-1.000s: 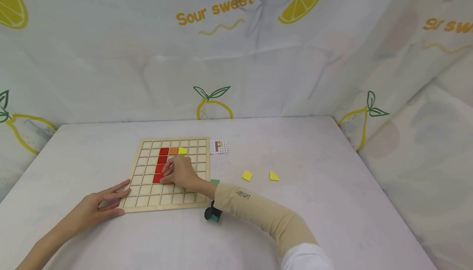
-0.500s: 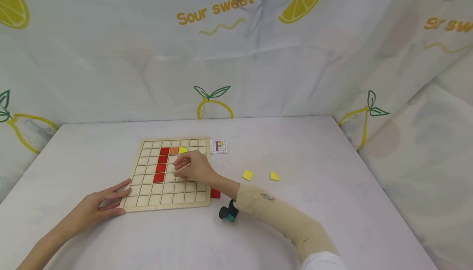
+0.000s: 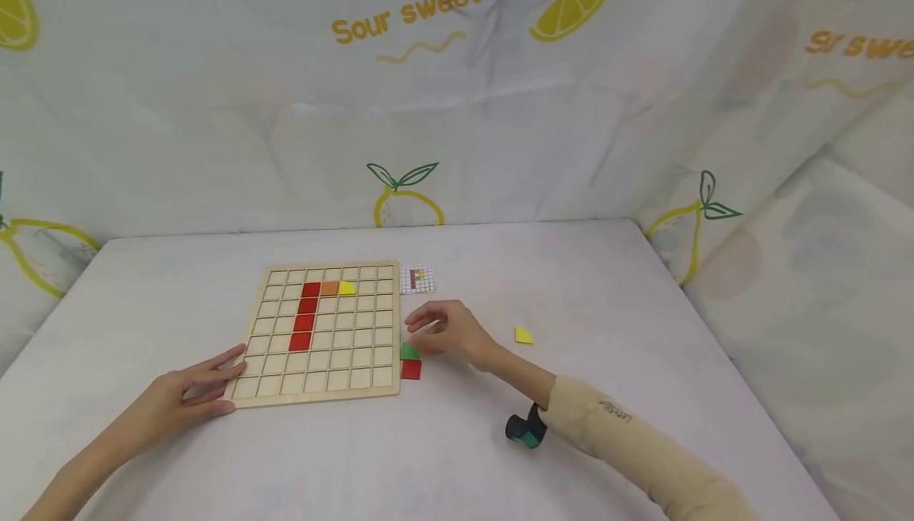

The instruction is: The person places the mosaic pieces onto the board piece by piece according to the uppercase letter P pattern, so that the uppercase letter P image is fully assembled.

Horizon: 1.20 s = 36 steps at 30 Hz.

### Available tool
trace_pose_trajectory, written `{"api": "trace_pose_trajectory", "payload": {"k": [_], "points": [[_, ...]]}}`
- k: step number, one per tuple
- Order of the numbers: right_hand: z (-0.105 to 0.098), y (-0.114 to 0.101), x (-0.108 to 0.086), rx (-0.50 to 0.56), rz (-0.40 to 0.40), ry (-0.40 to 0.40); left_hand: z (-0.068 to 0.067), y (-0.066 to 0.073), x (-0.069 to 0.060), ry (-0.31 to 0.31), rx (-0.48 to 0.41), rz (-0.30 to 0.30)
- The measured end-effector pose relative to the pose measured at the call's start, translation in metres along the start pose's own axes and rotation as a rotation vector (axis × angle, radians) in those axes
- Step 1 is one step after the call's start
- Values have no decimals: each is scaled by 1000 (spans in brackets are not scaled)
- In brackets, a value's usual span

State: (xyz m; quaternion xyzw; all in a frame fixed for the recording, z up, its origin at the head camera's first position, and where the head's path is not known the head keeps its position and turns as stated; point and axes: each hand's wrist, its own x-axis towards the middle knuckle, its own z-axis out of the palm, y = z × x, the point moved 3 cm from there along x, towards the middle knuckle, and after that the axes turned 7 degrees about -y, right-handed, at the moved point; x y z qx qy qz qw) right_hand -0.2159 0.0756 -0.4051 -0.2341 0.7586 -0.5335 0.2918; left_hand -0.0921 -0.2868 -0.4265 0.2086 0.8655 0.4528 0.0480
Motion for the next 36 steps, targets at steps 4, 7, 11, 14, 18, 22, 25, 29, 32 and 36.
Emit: {"api": "trace_pose_trajectory", "payload": {"k": [4,7,11,14,18,22,25,29,32,36], "points": [[1,6,0,-42,10,12,1,0,0,-3,-6,-7],[2,8,3,-69,2,18,2,0,0,-7,-10,-7],[0,6,7,-65,-16,53,3,0,0,-11,-13,-10],[-3,5,9,-56,-25,84,3,0,1,-11,-26,-5],[-7,5,8,-65,-24,101,1,1,1,-10,-48,3],[-9,8,2,-67,-5,114,1,-1,1,-11,-47,-14],[-10,11,-4,-61,22,110,0,-1,1,-8,-35,-17],[-7,14,-13,-58,42,66,0,0,0,-3,-30,-10],[-4,17,-20,-74,26,14,0,1,-1,-4,-25,-16],[3,19,-28,-108,10,-41,1,1,-1,-11,-15,-27]]}}
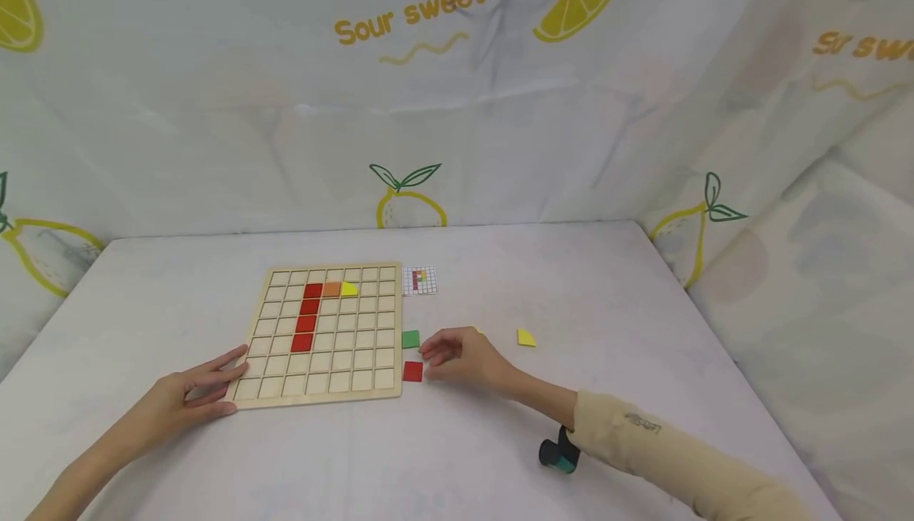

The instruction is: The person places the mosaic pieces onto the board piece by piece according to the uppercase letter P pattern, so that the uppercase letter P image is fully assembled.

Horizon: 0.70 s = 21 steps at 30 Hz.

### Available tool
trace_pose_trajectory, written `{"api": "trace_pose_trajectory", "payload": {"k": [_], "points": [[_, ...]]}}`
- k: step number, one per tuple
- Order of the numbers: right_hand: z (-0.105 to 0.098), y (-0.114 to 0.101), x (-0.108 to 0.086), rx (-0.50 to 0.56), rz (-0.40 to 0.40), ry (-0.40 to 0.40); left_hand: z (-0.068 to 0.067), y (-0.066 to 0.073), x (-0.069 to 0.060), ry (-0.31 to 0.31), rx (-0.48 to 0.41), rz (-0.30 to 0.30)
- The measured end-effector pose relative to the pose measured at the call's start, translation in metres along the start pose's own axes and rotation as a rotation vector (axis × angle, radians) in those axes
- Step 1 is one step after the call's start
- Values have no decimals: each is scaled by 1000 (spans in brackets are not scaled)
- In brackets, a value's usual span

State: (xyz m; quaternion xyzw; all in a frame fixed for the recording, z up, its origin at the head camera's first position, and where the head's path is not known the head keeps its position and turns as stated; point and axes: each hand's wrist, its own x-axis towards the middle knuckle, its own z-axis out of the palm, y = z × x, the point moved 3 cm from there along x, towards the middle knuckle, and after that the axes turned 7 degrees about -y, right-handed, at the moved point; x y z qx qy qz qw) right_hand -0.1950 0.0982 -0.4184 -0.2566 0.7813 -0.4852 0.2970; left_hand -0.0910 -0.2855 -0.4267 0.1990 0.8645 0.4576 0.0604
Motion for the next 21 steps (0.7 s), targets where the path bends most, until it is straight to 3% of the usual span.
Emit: {"api": "trace_pose_trajectory", "payload": {"k": [5,21], "points": [[6,-1,-8,-63,1,-21,0,1,0,-3,-1,-3],[13,-5,2,-290,-38,71,0,-1,-1,6,-9,-8]]}}
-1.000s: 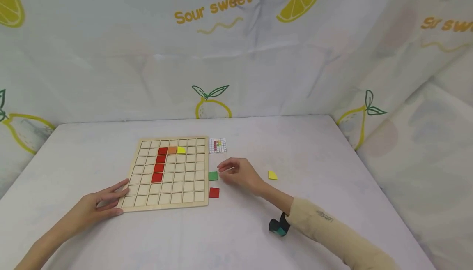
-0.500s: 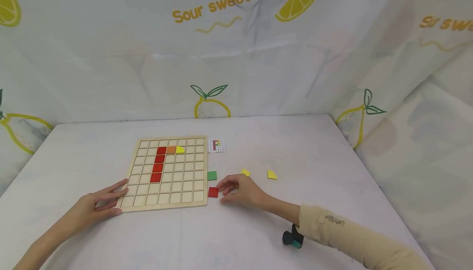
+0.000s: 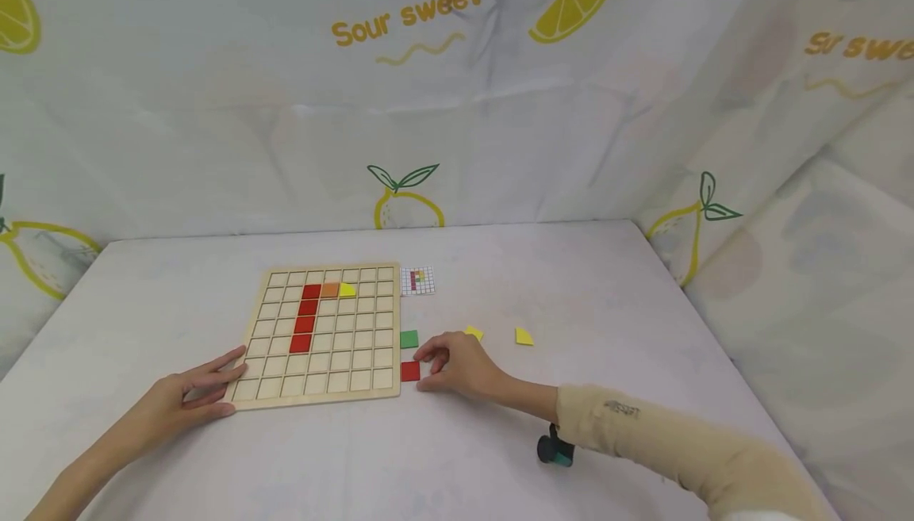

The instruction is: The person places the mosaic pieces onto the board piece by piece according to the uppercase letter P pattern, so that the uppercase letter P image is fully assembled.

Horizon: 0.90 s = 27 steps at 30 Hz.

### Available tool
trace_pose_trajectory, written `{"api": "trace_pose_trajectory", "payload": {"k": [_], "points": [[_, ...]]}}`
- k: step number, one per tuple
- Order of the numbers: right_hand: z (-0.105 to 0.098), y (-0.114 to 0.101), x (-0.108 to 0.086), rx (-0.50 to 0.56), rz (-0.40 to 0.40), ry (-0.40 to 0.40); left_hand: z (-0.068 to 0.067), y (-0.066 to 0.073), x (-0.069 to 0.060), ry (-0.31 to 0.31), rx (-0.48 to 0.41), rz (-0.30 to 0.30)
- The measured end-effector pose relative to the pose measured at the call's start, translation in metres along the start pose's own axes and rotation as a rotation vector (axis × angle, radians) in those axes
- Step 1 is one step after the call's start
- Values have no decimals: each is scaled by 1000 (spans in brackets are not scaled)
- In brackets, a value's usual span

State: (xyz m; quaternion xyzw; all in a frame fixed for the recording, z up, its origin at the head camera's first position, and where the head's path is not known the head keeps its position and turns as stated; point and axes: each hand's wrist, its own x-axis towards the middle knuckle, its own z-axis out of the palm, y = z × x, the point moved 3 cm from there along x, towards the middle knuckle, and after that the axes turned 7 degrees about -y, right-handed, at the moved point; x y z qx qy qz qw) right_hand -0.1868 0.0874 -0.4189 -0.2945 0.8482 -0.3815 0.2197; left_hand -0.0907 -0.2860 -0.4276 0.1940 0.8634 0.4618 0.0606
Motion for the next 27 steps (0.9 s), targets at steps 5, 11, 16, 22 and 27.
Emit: {"api": "trace_pose_trajectory", "payload": {"k": [5,11,16,22,27], "points": [[1,-2,2,-41,-20,23,0,-1,-1,1,-8,8],[1,-4,2,-59,-35,35,0,-2,-1,2,-23,30],[-2,-2,1,-19,-5,38,1,-1,0,1,-19,23],[-5,4,-1,170,32,27,1,-1,-1,-1,-27,15],[-7,7,-4,432,99,6,0,-1,0,3,-20,21]]}}
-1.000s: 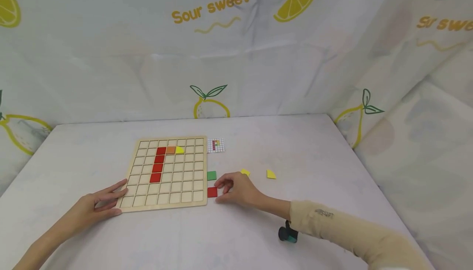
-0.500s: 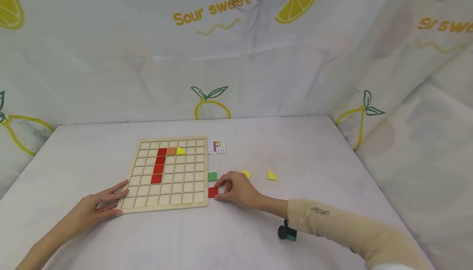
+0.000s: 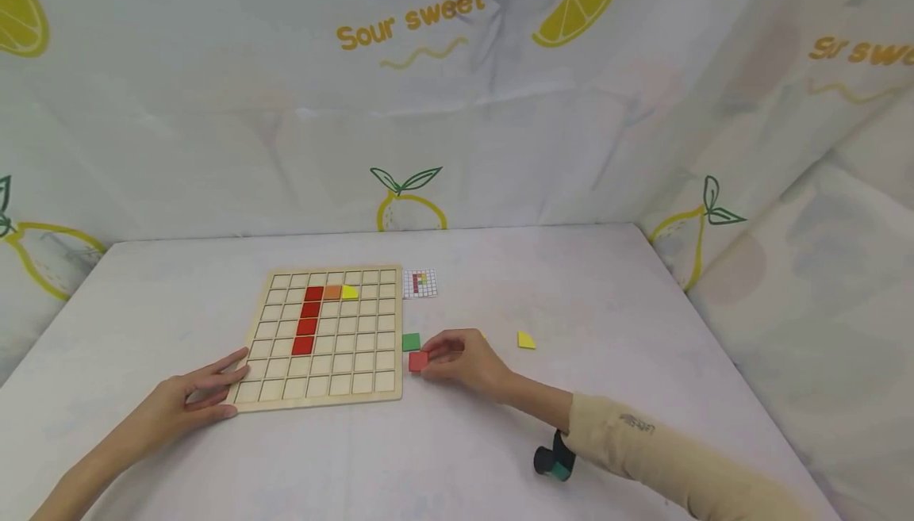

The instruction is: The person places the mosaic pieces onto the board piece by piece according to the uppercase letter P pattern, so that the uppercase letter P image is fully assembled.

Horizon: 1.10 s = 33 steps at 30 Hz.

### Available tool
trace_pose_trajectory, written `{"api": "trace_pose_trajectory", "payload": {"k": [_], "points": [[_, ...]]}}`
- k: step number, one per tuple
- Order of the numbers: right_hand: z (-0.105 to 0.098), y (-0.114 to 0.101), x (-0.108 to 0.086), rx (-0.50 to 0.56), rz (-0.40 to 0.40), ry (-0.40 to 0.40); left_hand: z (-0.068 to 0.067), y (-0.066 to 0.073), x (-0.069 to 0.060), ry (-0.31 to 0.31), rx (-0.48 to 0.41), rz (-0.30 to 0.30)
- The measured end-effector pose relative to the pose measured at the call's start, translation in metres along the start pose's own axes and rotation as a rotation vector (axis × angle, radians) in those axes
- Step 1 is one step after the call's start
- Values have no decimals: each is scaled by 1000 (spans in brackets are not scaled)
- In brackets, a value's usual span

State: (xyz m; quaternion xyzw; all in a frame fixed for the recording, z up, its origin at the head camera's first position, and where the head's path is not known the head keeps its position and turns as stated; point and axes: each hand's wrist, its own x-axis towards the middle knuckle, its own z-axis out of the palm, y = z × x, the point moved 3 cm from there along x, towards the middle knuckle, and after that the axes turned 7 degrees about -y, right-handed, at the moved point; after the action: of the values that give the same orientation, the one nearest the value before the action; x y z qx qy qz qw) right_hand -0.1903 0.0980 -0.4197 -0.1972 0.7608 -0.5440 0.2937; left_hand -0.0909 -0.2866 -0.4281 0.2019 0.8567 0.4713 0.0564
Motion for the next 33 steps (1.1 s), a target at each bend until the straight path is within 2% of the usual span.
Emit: {"api": "trace_pose_trajectory", "payload": {"k": [3,8,21,28,33], "points": [[-1,0,-1,51,28,8,0,-1,0,3,9,-8],[-5,0,-1,61,42,41,1,0,-1,3,12,-37],[-9,-5,-6,92,68,110,0,0,0,-7,-16,-7],[-5,-12,-5,118,62,97,0,1,0,-6,33,-7],[1,-14,-1,123,58,94,-1,1,0,0,25,7]]}}
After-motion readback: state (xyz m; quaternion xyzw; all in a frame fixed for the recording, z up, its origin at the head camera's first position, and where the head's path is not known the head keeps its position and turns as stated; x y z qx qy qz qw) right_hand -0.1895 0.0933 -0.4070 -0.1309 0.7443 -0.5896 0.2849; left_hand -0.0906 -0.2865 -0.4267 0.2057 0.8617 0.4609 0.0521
